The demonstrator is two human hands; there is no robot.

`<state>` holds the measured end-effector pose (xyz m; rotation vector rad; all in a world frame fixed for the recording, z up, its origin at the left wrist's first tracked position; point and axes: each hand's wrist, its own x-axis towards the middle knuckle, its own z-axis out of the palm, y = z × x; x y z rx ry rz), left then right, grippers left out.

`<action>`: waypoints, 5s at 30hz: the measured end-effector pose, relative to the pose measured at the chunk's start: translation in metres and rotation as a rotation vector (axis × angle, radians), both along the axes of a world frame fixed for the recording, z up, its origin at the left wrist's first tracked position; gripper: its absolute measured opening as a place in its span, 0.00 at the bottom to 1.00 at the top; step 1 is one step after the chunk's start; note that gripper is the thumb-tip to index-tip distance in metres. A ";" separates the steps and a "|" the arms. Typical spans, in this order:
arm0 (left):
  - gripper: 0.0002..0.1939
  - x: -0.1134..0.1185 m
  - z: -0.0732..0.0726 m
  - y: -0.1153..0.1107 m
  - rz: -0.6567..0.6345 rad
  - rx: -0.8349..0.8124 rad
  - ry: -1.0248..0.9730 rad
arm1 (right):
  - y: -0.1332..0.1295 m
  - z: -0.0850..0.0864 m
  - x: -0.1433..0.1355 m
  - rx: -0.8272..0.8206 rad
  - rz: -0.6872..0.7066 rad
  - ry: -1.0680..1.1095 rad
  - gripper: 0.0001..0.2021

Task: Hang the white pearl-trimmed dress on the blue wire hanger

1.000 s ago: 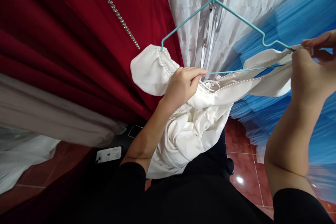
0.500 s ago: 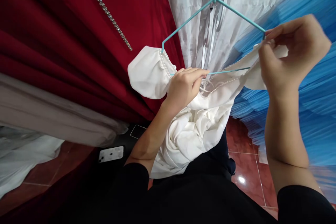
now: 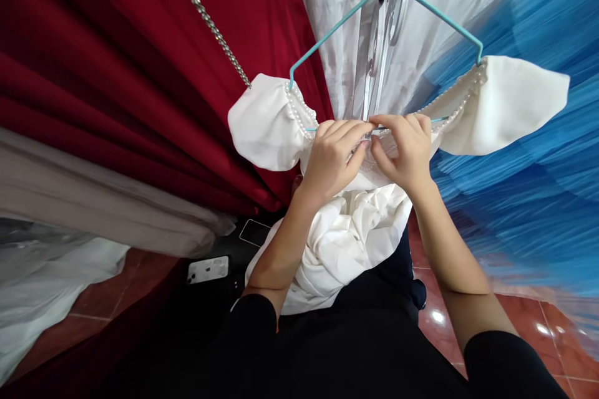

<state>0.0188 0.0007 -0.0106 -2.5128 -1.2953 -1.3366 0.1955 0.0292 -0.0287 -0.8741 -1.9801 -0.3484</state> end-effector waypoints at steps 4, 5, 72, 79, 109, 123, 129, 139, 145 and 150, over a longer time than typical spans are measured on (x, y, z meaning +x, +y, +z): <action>0.10 -0.006 0.009 -0.003 0.060 0.186 -0.187 | -0.006 0.006 -0.011 -0.056 0.012 0.176 0.11; 0.10 -0.012 0.011 -0.003 0.110 0.273 -0.265 | -0.007 0.007 -0.016 -0.065 0.008 0.185 0.11; 0.09 -0.029 0.019 0.008 0.077 -0.082 -0.127 | 0.041 0.066 0.106 0.264 -0.115 0.501 0.12; 0.09 -0.034 0.020 0.007 0.111 -0.068 -0.125 | 0.046 0.026 0.155 0.068 -0.311 0.485 0.09; 0.13 -0.032 -0.019 -0.046 -0.056 -0.060 -0.372 | 0.001 0.004 0.006 -0.082 -0.024 0.280 0.08; 0.21 -0.121 0.024 0.030 0.461 0.206 -1.009 | 0.001 0.008 0.006 0.114 0.063 0.300 0.09; 0.21 -0.101 0.043 0.025 0.345 0.173 -0.691 | -0.001 0.004 0.004 0.106 0.040 0.304 0.07; 0.23 -0.080 0.051 0.064 0.352 0.210 -0.618 | -0.003 0.003 -0.002 0.125 0.014 0.292 0.08; 0.20 -0.077 0.042 0.066 0.188 0.236 -0.608 | -0.002 0.003 -0.001 0.118 0.030 0.292 0.06; 0.10 -0.082 0.038 0.060 0.008 0.217 -0.615 | -0.002 0.001 0.002 0.119 0.031 0.268 0.06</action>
